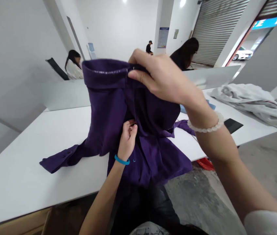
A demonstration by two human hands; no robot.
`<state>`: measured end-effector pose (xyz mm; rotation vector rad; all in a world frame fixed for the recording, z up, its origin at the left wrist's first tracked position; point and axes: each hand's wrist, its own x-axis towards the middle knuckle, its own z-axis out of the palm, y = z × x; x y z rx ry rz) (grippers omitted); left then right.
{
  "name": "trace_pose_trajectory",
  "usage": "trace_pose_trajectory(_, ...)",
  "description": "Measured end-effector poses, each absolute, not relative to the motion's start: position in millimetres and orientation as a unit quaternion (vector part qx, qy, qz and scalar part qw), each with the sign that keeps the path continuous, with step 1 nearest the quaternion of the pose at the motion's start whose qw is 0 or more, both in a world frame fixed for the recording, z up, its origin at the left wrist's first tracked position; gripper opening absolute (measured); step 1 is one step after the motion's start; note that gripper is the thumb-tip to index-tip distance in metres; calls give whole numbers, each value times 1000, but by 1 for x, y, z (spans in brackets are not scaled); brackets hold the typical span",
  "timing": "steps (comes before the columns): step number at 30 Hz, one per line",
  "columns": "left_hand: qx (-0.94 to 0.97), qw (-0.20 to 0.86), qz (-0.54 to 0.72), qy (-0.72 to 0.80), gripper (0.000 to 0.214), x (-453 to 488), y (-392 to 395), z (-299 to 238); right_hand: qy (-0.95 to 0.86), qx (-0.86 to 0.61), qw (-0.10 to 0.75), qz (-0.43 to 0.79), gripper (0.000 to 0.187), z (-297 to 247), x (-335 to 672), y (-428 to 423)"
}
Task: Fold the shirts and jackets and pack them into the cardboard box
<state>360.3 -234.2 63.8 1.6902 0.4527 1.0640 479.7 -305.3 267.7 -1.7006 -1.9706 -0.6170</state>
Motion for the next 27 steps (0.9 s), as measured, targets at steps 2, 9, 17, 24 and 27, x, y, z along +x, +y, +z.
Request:
trace_pose_trajectory(2, 699, 567, 400, 174, 30, 370, -233, 54, -719, -607, 238, -242, 27, 283, 482, -304)
trace_pose_trajectory(9, 630, 574, 495, 171, 40, 376, -242, 62, -728, -591, 270, -220, 29, 305, 494, -304)
trace_pose_trajectory(17, 643, 638, 384, 178, 26, 362, -266, 50, -699, -613, 232, -284, 28, 296, 509, -281)
trace_pose_trajectory(24, 682, 632, 219, 295, 33, 297, -294, 5, -662, -688, 167, -248, 28, 266, 558, -193)
trace_pose_trajectory(27, 706, 597, 185, 333, 40, 276, -301, -9, -660, -701, 126, -238, 33, 244, 582, -146)
